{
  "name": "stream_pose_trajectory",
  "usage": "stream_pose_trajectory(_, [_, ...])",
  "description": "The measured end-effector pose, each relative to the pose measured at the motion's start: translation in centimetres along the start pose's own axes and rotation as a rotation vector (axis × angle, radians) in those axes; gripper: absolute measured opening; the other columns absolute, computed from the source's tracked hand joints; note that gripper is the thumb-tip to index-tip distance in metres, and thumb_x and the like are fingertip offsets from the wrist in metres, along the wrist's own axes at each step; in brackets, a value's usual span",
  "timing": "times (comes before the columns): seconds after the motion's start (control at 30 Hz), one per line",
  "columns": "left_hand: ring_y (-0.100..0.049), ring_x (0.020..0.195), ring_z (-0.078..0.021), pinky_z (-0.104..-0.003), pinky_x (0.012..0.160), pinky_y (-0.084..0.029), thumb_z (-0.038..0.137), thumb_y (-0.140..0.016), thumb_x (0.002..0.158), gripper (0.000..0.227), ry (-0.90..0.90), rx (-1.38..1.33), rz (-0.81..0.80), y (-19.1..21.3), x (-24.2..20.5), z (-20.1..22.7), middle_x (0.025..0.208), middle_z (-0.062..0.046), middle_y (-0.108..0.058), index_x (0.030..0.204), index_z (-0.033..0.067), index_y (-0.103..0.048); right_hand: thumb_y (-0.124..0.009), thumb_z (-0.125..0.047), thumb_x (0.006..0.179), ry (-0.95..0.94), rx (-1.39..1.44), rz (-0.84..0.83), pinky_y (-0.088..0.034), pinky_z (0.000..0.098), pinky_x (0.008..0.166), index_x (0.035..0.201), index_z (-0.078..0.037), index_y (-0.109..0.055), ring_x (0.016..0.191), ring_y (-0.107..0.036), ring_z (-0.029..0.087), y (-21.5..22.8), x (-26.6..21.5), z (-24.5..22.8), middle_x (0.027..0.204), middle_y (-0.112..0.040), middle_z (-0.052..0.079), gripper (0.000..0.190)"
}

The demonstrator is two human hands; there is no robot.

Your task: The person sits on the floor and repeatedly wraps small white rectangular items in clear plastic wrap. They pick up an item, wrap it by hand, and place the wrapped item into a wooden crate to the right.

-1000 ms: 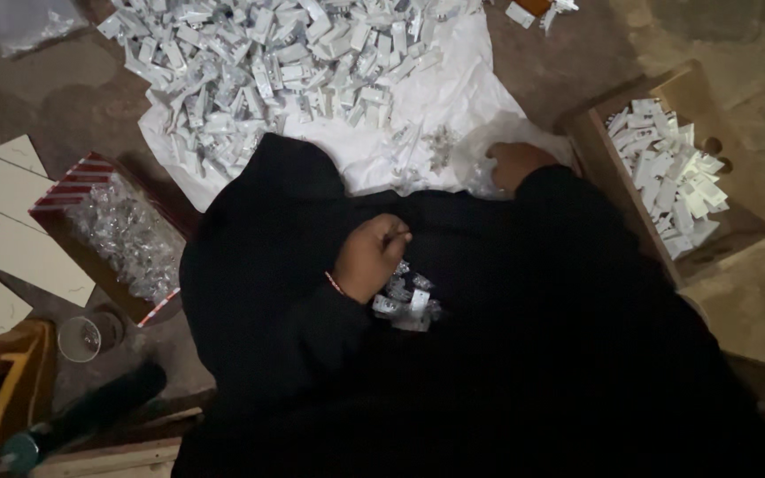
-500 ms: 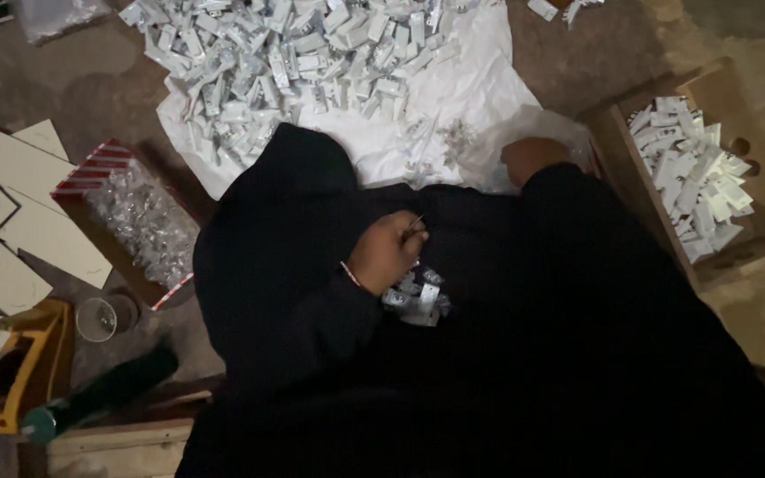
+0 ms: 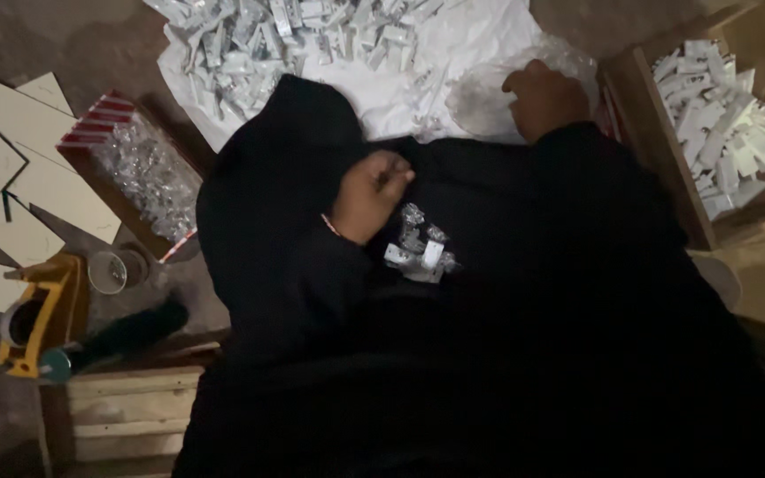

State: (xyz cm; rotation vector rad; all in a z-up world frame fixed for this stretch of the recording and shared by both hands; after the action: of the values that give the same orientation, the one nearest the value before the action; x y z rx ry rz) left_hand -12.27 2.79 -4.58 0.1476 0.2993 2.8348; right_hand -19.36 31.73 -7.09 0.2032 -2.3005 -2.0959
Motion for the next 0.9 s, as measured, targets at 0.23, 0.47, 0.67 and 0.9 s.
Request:
stream_pose_trajectory(0.23, [-0.070,0.088,-0.0340,-0.045,0.075,-0.056,0.029,-0.067,0.092,0.025,0.207,0.865,-0.597,-2.4,-3.4,-0.4,0.104,-0.018,-0.071,0.105,0.0083,-0.073,-0.067,-0.020,0.103,-0.015,0.235,0.194,-0.052,0.0451,0.089,0.114,-0.010,-0.074,0.098,-0.068,0.032,6.3,-2.2,-2.3,0.119,-0.068,0.012,0.017])
stream_pose_trajectory(0.47, [-0.068,0.101,-0.0374,-0.049,0.079,-0.060,0.029,-0.064,0.096,0.047,0.520,1.051,-0.813,-4.6,-7.6,-5.2,0.123,-0.020,-0.062,0.133,0.0016,-0.054,-0.070,-0.016,0.098,0.009,0.325,0.324,-0.054,0.0428,0.084,0.110,-0.008,-0.075,0.097,-0.069,0.030,8.1,-4.0,-4.4,0.109,-0.070,0.013,0.015])
stream_pose_trajectory(0.67, [-0.073,0.088,-0.0316,-0.044,0.075,-0.060,0.026,-0.073,0.088,0.032,0.368,1.117,-0.570,-3.5,-6.5,-4.4,0.101,-0.016,-0.070,0.111,0.0046,-0.068,-0.067,-0.015,0.097,-0.086,0.637,0.280,-0.054,0.0378,0.081,0.111,-0.008,-0.074,0.086,-0.068,0.023,6.4,-5.4,-4.7,0.111,-0.071,0.011,0.017])
stream_pose_trajectory(0.9, [-0.072,0.076,-0.0298,-0.040,0.066,-0.056,0.019,-0.080,0.081,0.025,0.002,0.469,-0.186,0.8,-5.3,5.9,0.086,-0.016,-0.072,0.097,0.0039,-0.068,-0.054,-0.030,0.102,-0.318,1.467,0.086,-0.050,0.0252,0.076,0.141,-0.007,-0.049,0.090,-0.061,0.011,1.0,-12.4,-10.8,0.117,-0.067,0.005,0.046])
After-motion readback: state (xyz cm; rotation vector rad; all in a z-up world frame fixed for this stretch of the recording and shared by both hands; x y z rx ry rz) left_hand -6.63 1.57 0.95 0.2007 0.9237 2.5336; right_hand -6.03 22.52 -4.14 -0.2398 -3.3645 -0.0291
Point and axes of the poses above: each hand's wrist, its own x-axis towards the middle knuckle, its own y-axis out of the back of the hand, z = x × y, the point moved 8 cm from there along x, towards the middle knuckle
